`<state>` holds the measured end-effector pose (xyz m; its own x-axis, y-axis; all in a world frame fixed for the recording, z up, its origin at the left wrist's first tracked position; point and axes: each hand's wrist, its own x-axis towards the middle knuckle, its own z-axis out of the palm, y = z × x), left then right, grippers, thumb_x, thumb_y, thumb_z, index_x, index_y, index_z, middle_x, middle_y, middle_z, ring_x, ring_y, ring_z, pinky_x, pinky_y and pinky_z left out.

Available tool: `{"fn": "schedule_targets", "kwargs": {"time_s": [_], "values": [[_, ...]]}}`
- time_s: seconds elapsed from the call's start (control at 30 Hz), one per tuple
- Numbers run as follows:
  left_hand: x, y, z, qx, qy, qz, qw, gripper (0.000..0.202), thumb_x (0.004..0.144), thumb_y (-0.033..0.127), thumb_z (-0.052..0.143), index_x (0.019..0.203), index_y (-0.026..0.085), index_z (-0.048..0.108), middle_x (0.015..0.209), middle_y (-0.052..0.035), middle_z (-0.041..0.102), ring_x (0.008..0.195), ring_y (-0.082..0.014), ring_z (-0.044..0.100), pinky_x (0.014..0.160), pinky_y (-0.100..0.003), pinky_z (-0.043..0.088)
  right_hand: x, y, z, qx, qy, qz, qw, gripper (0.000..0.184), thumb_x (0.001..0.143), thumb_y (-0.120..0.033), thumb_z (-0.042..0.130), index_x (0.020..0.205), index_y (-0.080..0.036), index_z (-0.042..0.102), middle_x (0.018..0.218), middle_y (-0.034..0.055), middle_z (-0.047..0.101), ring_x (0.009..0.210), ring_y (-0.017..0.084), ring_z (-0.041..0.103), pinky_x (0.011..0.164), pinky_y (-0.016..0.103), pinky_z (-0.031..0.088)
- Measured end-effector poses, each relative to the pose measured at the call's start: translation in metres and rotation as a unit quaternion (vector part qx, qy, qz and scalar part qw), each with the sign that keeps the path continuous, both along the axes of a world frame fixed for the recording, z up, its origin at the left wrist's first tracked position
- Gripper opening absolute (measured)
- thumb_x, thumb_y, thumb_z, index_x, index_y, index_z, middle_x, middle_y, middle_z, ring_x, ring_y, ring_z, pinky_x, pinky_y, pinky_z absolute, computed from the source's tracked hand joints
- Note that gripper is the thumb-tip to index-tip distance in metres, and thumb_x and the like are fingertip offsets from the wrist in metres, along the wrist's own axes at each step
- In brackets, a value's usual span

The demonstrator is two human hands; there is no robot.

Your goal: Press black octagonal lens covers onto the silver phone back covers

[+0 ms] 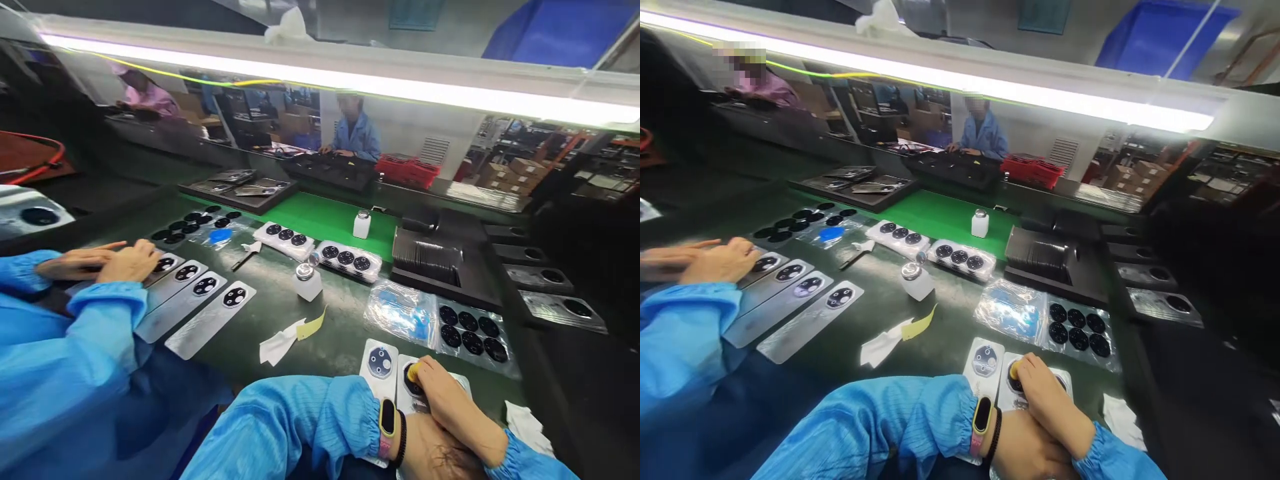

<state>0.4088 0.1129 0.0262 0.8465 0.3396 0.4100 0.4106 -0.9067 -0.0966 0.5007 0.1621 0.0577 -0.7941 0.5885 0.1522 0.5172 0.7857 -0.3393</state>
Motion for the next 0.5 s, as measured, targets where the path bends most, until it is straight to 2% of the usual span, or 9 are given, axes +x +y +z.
{"fn": "schedule_targets", "kwargs": {"time_s": [0.07, 0.1, 0.23, 0.4, 0.5], "values": [[0.002, 0.003, 0.007, 0.034, 0.011, -0.099, 0.994, 0.039, 0.079, 0.031, 0.038, 0.085, 0.037, 0.075, 0.102, 0.0087, 0.073, 0.109, -0.0159, 0.062, 0.091, -0.024, 0.047, -0.001, -0.001, 0.0, 0.017, 0.008, -0.005, 1.0, 0.029, 0.079, 0.002, 0.032, 0.075, -0.023, 0.046, 0.071, 0.0, 0.052, 0.066, 0.017, 0.051, 0.06, 0.027, 0.045], [0.002, 0.004, 0.009, 0.04, 0.015, -0.116, 0.992, 0.042, 0.078, 0.031, 0.035, 0.084, 0.037, 0.076, 0.099, 0.0087, 0.074, 0.108, -0.0152, 0.062, 0.091, -0.023, 0.046, -0.002, -0.001, 0.001, 0.024, 0.012, -0.007, 1.0, 0.027, 0.081, 0.001, 0.034, 0.076, -0.022, 0.047, 0.071, 0.0003, 0.053, 0.066, 0.017, 0.051, 0.06, 0.027, 0.045], [-0.007, 0.002, 0.013, 0.027, 0.017, -0.109, 0.994, 0.036, 0.082, 0.038, 0.044, 0.099, 0.027, 0.074, 0.109, 0.0014, 0.072, 0.117, -0.0152, 0.058, 0.096, -0.021, 0.046, -0.005, 0.0, 0.007, 0.001, 0.011, -0.028, 1.0, 0.019, 0.08, -0.003, 0.041, 0.08, -0.021, 0.048, 0.074, 0.0017, 0.055, 0.065, 0.017, 0.053, 0.06, 0.026, 0.045], [-0.015, -0.005, 0.021, -0.012, 0.054, -0.071, 0.996, 0.048, 0.085, 0.054, 0.049, 0.119, 0.024, 0.065, 0.124, 0.0041, 0.065, 0.127, -0.0148, 0.05, 0.108, -0.021, 0.038, -0.005, 0.0, 0.011, -0.033, -0.028, -0.039, 0.998, 0.026, 0.078, 0.001, 0.036, 0.07, -0.023, 0.042, 0.068, 0.0002, 0.053, 0.063, 0.016, 0.051, 0.061, 0.026, 0.043], [-0.015, -0.005, 0.027, -0.014, 0.083, -0.08, 0.993, 0.053, 0.086, 0.058, 0.048, 0.123, 0.023, 0.062, 0.127, 0.0049, 0.063, 0.129, -0.0132, 0.047, 0.109, -0.018, 0.035, -0.003, -0.004, 0.017, -0.064, -0.058, -0.029, 0.996, 0.024, 0.076, 0.0, 0.038, 0.068, -0.023, 0.041, 0.068, 0.0001, 0.053, 0.064, 0.016, 0.049, 0.061, 0.026, 0.042]]}}
